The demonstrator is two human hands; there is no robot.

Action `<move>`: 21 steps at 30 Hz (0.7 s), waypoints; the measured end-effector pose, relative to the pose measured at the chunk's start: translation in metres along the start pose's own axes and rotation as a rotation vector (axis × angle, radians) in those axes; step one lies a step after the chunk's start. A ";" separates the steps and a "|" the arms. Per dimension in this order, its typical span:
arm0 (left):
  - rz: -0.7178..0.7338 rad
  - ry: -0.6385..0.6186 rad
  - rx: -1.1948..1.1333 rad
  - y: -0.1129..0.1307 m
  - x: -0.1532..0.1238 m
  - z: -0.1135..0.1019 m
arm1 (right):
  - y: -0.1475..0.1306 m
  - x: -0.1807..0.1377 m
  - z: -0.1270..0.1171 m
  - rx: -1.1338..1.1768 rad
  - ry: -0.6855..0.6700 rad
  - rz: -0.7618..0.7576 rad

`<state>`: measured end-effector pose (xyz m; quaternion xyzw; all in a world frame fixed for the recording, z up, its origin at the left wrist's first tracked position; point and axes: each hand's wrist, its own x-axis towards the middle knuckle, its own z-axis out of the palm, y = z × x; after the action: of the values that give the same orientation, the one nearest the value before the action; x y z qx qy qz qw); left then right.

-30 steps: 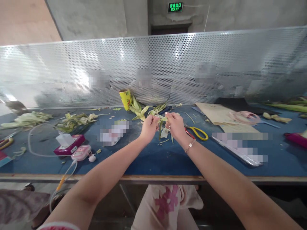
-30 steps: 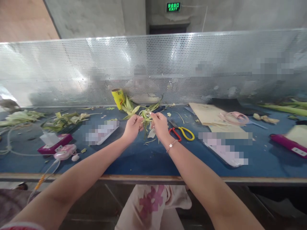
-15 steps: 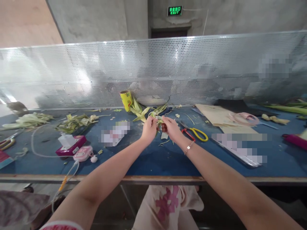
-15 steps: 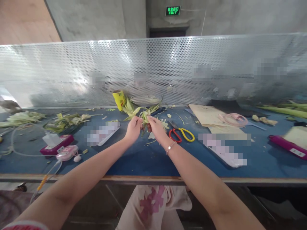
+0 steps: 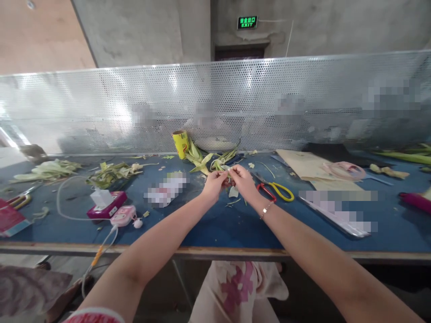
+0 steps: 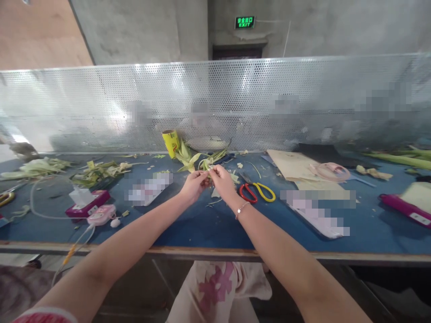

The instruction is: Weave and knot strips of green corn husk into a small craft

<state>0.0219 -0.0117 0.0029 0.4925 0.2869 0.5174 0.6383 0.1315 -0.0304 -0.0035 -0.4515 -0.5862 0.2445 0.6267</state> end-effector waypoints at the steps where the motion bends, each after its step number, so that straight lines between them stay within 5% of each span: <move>1: -0.025 -0.010 -0.032 0.001 -0.001 0.001 | 0.000 0.000 0.000 0.012 -0.004 -0.003; 12: 0.017 0.047 0.100 0.003 -0.001 0.001 | 0.011 0.006 0.001 0.063 -0.006 0.103; 21: 0.076 0.010 0.206 -0.003 0.003 -0.001 | 0.011 0.004 -0.001 -0.104 0.055 0.036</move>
<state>0.0224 -0.0084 0.0004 0.5634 0.3229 0.5116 0.5627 0.1354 -0.0218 -0.0106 -0.5006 -0.5726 0.2125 0.6136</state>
